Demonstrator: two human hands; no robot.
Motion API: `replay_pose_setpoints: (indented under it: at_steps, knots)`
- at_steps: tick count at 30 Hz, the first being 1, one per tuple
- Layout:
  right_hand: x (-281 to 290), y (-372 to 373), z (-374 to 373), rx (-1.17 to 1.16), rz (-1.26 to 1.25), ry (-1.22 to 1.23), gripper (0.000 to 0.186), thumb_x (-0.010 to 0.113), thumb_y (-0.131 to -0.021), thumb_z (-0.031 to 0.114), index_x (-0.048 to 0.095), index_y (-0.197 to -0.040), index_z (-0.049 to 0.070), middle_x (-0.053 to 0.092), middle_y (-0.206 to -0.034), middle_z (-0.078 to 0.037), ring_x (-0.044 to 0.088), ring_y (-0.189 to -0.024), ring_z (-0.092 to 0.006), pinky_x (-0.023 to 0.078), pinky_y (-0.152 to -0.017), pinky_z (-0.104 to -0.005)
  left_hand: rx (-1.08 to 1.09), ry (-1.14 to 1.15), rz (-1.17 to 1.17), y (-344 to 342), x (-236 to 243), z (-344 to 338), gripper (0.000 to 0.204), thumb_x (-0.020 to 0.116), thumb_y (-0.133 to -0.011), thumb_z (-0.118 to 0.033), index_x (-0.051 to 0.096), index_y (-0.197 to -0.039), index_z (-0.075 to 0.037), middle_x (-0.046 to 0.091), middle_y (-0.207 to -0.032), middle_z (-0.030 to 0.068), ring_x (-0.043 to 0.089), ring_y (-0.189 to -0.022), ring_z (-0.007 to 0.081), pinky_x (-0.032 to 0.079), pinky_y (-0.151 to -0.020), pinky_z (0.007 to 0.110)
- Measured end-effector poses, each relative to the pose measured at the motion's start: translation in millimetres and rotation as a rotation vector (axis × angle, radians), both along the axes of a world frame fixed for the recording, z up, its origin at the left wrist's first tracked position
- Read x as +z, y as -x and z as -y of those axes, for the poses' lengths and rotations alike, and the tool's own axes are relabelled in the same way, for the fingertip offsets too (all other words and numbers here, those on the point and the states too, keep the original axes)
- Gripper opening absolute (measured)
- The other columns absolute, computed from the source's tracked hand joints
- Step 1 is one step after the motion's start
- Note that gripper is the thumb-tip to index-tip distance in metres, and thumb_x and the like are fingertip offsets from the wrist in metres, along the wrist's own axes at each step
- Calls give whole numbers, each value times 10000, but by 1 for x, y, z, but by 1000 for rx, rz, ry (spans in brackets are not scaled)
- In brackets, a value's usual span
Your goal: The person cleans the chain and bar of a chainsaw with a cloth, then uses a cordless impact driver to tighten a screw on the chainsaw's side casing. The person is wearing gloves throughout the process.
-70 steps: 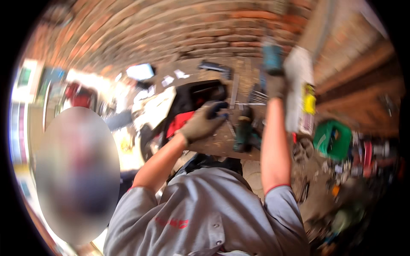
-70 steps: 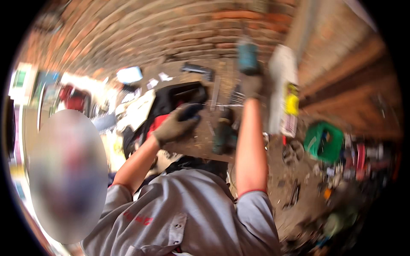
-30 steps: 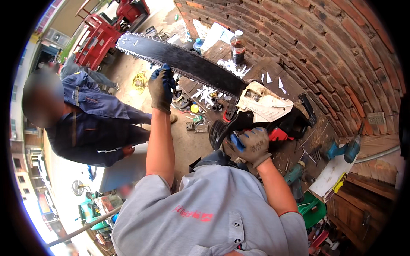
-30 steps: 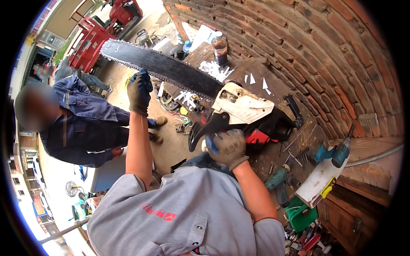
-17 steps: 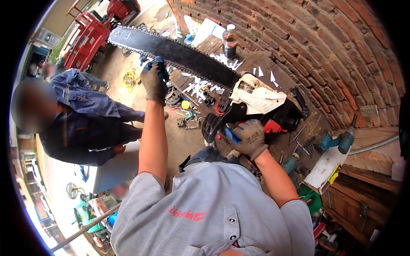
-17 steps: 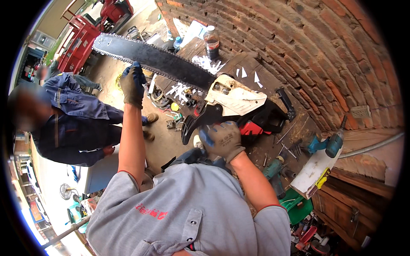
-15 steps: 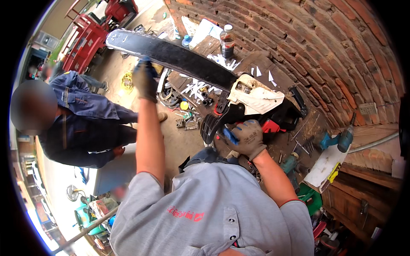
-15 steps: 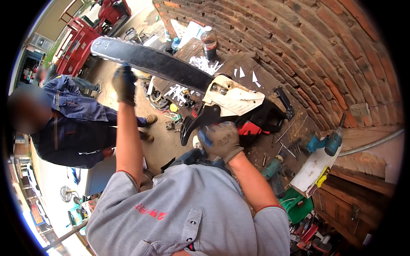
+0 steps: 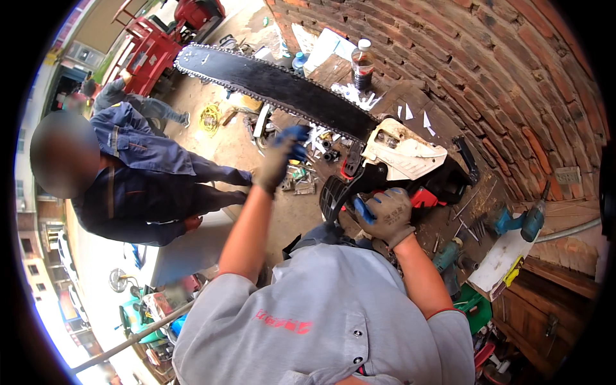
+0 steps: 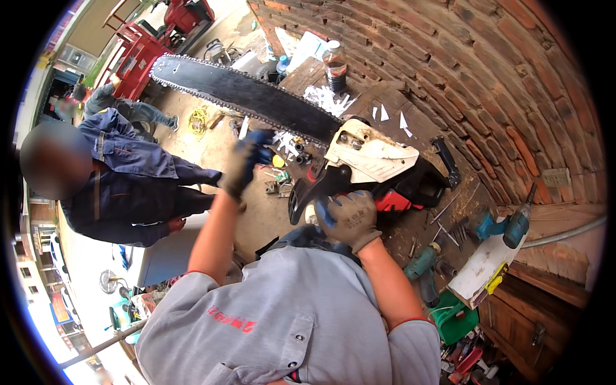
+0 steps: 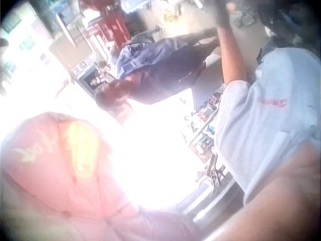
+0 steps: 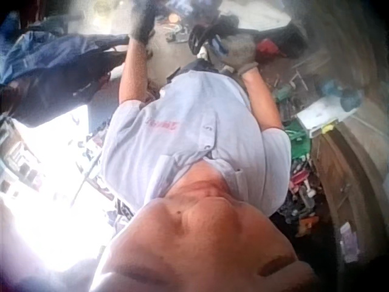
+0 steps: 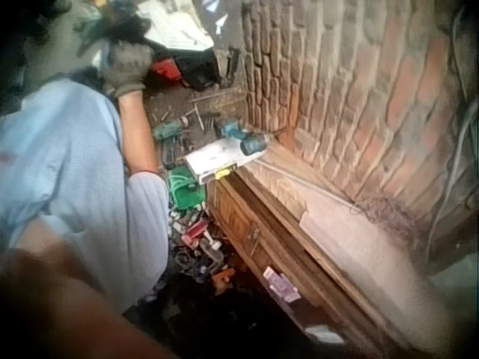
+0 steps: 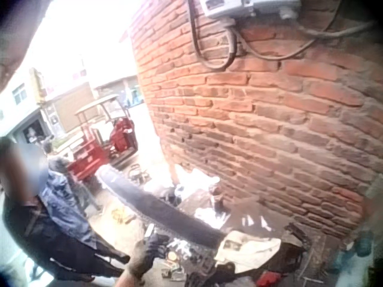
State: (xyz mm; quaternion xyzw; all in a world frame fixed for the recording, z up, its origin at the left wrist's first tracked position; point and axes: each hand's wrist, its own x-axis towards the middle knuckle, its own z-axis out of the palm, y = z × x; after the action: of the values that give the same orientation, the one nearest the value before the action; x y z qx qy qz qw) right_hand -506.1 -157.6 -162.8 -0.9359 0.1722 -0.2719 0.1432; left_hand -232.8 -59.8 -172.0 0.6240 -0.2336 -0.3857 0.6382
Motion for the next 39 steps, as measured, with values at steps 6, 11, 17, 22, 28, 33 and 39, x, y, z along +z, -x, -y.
replay_pose_setpoints:
  at_steps: [6, 11, 17, 22, 28, 33, 39]
  knots:
    - [-3, 3, 1, 11, -21, -7, 266, 715, -719, 345, 631, -581, 134, 571, -586, -43, 577, -560, -245, 442, -632, -394, 179, 21, -221, 63, 9, 54, 194, 632, -935, -183, 655, -941, 9, 654, -773, 42, 535, -579, 71, 424, -526, 225]
    - [-4, 1, -1, 5, 0, -57, 240, 725, -701, 290, 605, -582, 119, 549, -598, -55, 562, -594, -266, 439, -656, -411, 461, 145, -118, 53, -3, 60, 143, 634, -899, -150, 654, -814, -35, 595, -680, -7, 496, -524, 62, 389, -472, 224]
    - [-2, -1, 1, -12, -9, -22, 260, 698, -759, 330, 640, -604, 130, 588, -597, -50, 597, -585, -251, 442, -639, -403, 582, 81, 883, -126, 32, 6, 272, 589, -920, -250, 658, -822, -6, 621, -692, 42, 564, -573, 115, 450, -512, 275]
    - [-3, 2, 3, -22, 1, -27, 249, 689, -770, 314, 646, -623, 118, 595, -603, -52, 601, -590, -249, 440, -632, -401, 468, 207, 99, -170, 87, -9, 373, 571, -957, -376, 644, -1049, -23, 656, -894, 64, 544, -602, 111, 462, -545, 248]
    - [-5, 4, 0, -17, -6, -45, 238, 702, -744, 332, 669, -659, 113, 622, -653, -59, 609, -637, -253, 445, -665, -400, 178, -50, 4, -64, 12, -25, 410, 509, -999, -384, 629, -1175, -33, 679, -929, 55, 595, -669, 95, 517, -625, 233]
    - [-11, 6, 2, 0, -30, -44, 249, 708, -727, 371, 703, -705, 123, 605, -649, -51, 594, -652, -264, 442, -689, -408, 30, -43, -158, 40, 14, 29, 290, 595, -955, -224, 635, -1098, 25, 685, -909, 83, 578, -627, 94, 468, -564, 228]
    - [-13, 6, 0, -31, 34, -32, 262, 705, -728, 374, 679, -670, 121, 603, -648, -49, 599, -662, -259, 442, -691, -406, 258, 171, -179, 49, -3, 51, 172, 563, -946, -117, 640, -973, 34, 657, -805, 79, 549, -581, 98, 429, -538, 217]
